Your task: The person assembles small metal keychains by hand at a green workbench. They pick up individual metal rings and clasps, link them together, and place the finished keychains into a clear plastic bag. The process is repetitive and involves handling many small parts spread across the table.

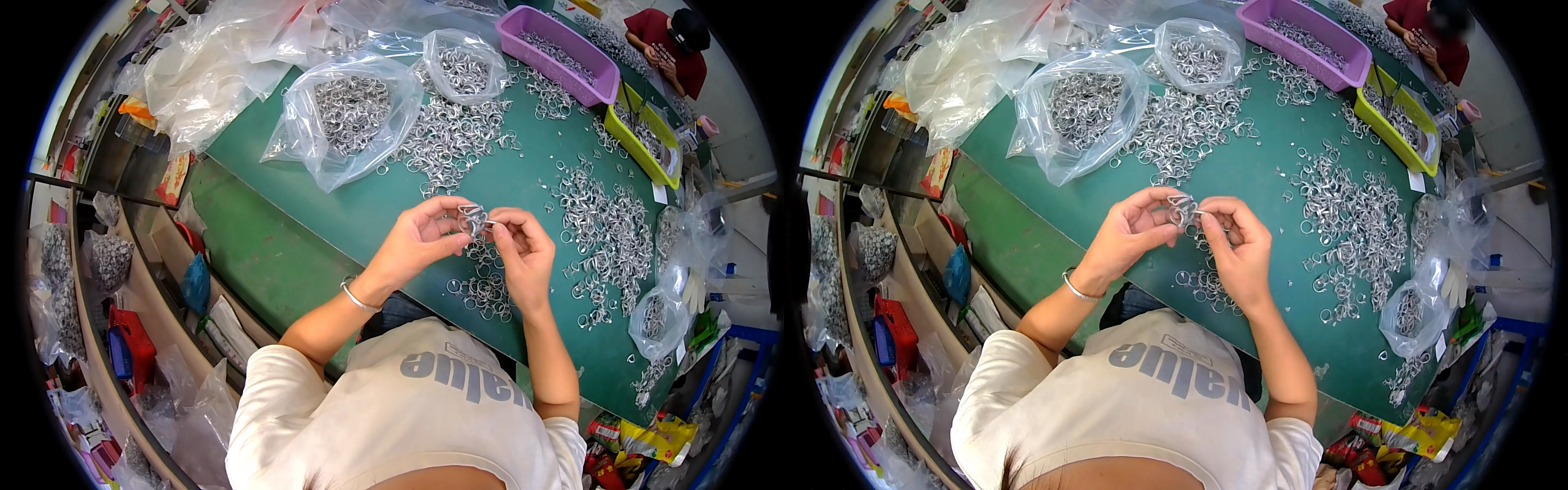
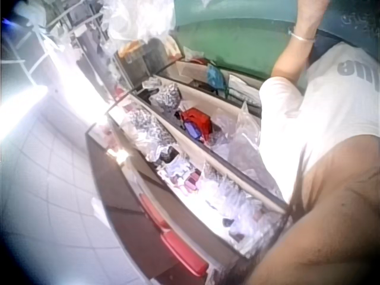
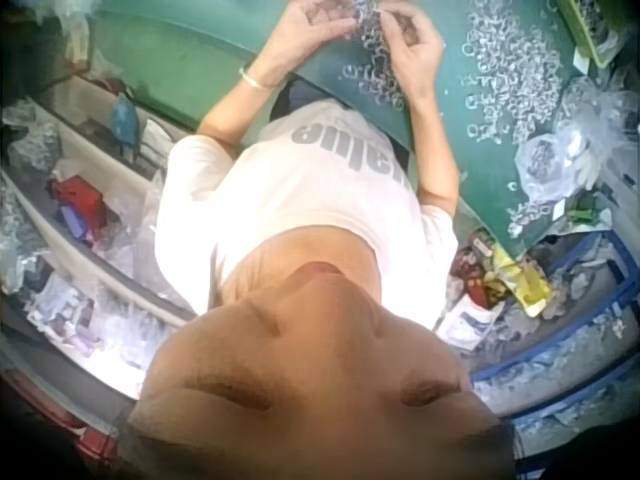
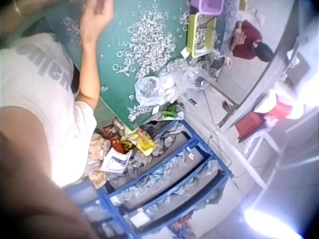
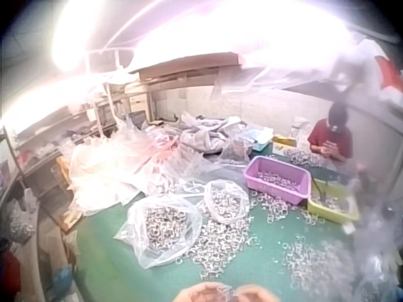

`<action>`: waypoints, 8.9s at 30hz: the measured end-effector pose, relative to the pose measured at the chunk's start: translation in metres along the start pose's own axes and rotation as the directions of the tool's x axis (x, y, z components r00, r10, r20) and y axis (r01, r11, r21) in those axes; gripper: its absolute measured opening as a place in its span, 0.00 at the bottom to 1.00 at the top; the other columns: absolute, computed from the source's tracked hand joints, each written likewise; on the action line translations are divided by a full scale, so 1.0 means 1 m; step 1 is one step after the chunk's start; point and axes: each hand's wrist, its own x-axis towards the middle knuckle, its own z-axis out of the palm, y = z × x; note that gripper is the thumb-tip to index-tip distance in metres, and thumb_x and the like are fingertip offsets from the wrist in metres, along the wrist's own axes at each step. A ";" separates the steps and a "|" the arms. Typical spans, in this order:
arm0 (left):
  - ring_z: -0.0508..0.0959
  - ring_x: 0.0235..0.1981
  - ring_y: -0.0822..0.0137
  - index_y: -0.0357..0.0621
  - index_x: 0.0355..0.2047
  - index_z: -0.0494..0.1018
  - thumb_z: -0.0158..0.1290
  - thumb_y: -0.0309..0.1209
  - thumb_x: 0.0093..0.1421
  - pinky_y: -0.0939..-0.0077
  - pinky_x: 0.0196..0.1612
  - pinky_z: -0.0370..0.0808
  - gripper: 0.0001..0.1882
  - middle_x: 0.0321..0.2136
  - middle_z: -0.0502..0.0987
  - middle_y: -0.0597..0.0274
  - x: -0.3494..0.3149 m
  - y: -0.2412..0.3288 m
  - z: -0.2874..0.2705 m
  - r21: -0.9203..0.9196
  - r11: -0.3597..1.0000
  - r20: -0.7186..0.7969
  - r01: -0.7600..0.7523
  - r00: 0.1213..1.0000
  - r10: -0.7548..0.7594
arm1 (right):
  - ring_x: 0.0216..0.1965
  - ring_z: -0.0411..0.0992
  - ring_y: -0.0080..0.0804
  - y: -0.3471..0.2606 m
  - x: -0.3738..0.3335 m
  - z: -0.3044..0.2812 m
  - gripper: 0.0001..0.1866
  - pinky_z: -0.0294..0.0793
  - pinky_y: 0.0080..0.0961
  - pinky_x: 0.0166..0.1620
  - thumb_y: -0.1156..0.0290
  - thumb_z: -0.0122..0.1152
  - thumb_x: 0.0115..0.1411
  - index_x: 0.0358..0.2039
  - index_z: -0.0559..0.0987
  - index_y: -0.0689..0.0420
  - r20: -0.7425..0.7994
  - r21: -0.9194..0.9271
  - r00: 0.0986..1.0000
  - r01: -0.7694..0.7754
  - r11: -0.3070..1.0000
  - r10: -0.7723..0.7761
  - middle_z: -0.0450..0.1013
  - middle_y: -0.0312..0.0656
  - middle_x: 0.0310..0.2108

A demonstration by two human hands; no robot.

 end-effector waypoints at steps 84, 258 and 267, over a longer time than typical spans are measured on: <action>0.78 0.40 0.64 0.30 0.43 0.67 0.52 0.16 0.57 0.73 0.46 0.77 0.13 0.37 0.76 0.49 -0.025 0.013 0.026 0.290 0.952 -0.059 -0.101 0.991 0.123 | 0.31 0.72 0.22 -0.032 -0.024 0.011 0.05 0.72 0.18 0.36 0.82 0.52 0.61 0.38 0.73 0.67 0.008 0.039 0.998 -0.060 0.997 0.060 0.73 0.42 0.33; 0.69 0.40 0.57 0.42 0.36 0.71 0.58 0.25 0.49 0.63 0.47 0.62 0.13 0.39 0.68 0.57 0.013 -0.089 -0.003 0.789 0.154 0.606 -0.595 0.795 -0.034 | 0.24 0.68 0.34 0.040 -0.112 -0.095 0.06 0.69 0.28 0.26 0.76 0.63 0.50 0.29 0.76 0.59 0.110 -0.926 0.963 0.189 0.327 -0.245 0.66 0.42 0.30; 0.71 0.42 0.57 0.43 0.40 0.71 0.57 0.28 0.53 0.64 0.50 0.64 0.13 0.42 0.70 0.58 0.018 -0.067 0.031 0.855 0.033 0.491 -0.517 0.829 0.267 | 0.19 0.59 0.15 0.019 -0.086 -0.089 0.04 0.55 0.15 0.20 0.76 0.58 0.59 0.32 0.75 0.63 -0.501 0.371 0.804 -0.137 0.919 0.322 0.65 0.33 0.23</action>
